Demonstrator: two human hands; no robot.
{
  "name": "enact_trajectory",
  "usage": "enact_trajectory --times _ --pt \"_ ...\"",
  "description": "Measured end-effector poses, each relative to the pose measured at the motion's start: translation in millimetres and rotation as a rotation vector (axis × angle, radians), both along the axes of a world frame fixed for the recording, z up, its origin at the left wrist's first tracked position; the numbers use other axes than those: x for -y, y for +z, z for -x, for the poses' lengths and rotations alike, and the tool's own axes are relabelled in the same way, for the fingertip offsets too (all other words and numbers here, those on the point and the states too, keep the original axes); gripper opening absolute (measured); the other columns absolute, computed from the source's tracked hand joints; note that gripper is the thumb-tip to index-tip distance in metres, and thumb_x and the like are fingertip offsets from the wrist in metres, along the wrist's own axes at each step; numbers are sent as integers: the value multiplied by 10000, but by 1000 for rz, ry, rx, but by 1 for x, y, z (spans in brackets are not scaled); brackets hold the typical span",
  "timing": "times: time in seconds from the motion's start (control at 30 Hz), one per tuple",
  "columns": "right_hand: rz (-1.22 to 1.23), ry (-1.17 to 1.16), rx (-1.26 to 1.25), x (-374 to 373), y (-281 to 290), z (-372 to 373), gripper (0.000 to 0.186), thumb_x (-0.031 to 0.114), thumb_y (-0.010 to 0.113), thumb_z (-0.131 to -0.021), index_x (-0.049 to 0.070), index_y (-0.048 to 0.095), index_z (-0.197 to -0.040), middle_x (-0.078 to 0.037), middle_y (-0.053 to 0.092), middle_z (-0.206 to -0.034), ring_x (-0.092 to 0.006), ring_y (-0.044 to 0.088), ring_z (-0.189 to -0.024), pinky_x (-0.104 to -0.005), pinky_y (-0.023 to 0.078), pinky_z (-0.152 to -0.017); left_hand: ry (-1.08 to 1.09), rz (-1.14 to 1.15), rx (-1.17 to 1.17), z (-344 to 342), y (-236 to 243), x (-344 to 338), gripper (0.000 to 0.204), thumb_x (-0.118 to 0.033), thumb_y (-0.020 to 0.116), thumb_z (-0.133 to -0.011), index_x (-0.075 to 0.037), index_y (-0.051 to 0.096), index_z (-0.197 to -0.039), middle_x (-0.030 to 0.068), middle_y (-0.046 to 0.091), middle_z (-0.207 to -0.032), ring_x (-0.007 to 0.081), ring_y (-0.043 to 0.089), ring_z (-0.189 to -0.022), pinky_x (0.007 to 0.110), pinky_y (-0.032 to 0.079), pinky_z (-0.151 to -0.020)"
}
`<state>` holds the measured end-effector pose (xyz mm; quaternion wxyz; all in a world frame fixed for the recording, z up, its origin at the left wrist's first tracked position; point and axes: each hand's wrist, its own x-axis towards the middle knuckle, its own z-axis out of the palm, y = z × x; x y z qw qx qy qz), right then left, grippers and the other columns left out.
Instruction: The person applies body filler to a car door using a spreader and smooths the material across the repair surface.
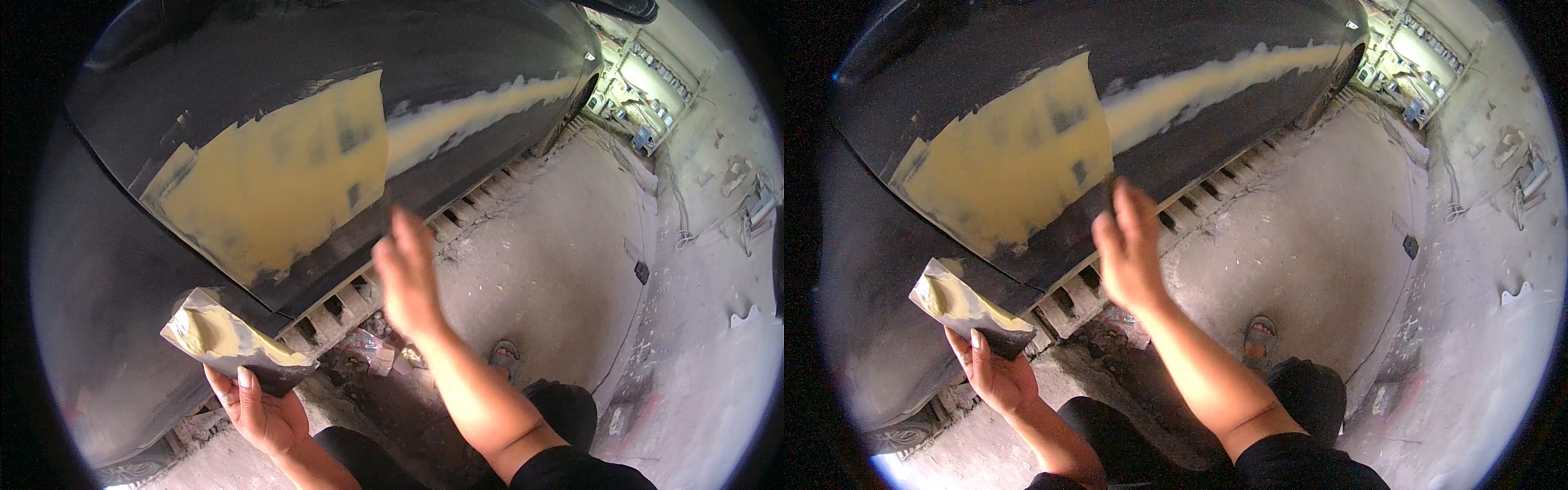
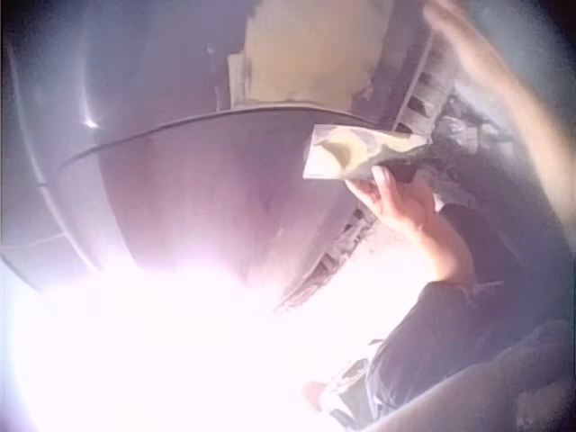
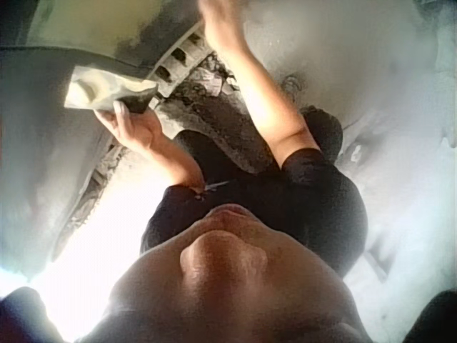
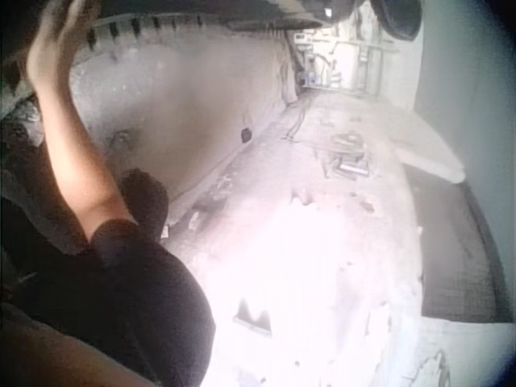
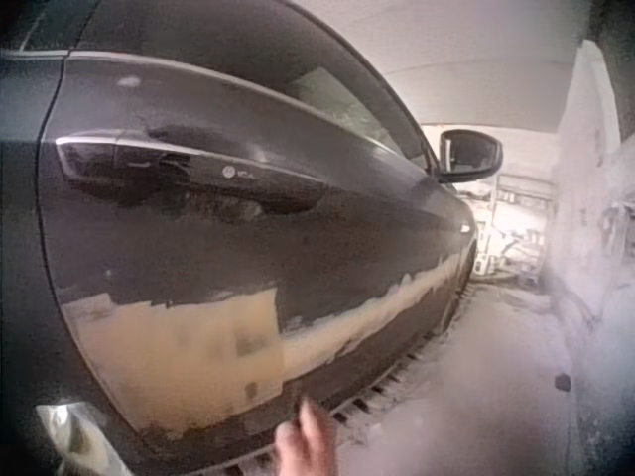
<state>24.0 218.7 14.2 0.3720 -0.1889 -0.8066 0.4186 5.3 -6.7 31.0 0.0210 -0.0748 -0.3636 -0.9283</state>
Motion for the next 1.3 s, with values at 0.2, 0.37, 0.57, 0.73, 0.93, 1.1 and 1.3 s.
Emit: enact_trajectory --times 0.2,0.37,0.57,0.73,0.93,1.1,1.3 --pt "-2 -90 -214 31 12 45 601 274 515 -1001 -49 328 -1472 -276 347 -1407 -437 362 -1292 -511 293 -1101 -47 -43 -41 2 1 -3 593 -21 515 -950 -42 304 -1504 163 483 -1426 280 510 -1275 458 414 -1080" --pt "-96 -73 -189 65 -11 46 585 265 519 -999 -77 358 -1445 -282 331 -1405 -428 374 -1264 -482 302 -1090 -56 -39 -23 -1 -4 -5 585 -10 542 -932 -29 343 -1481 154 484 -1425 271 490 -1292 455 373 -1117" --pt "-142 74 -32 38 -10 -14 514 252 589 -966 52 474 -1426 -250 394 -1403 -413 393 -1276 -512 353 -1058 17 33 16 -5 4 0 615 -33 580 -908 -54 340 -1474 166 526 -1337 289 562 -1172 483 492 -991" --pt "-326 287 14 23 41 -70 416 230 692 -888 63 641 -1265 -192 543 -1265 -362 527 -1142 -466 423 -993 -67 2 34 -9 8 -19 508 -13 553 -945 -87 425 -1431 130 551 -1327 272 575 -1165 470 513 -976" --pt "-523 395 66 49 54 -69 404 226 739 -812 140 679 -1202 -107 531 -1291 -379 494 -1193 -498 408 -1000 -93 17 -72 -11 9 -30 486 31 533 -947 -66 452 -1417 106 602 -1282 235 605 -1136 392 510 -982" --pt "-601 287 86 17 42 -65 375 219 693 -859 106 652 -1214 -108 518 -1304 -353 485 -1199 -499 396 -1001 79 124 -197 -9 -3 -19 483 -9 550 -965 -59 428 -1430 102 601 -1278 228 600 -1134 424 496 -992" --pt "-756 -84 58 -41 88 -16 487 215 595 -920 71 517 -1379 -145 429 -1415 -390 415 -1237 -525 369 -1032 51 86 -198 -6 -1 -11 533 -36 552 -969 -60 384 -1475 125 531 -1391 253 543 -1239 450 458 -1040"
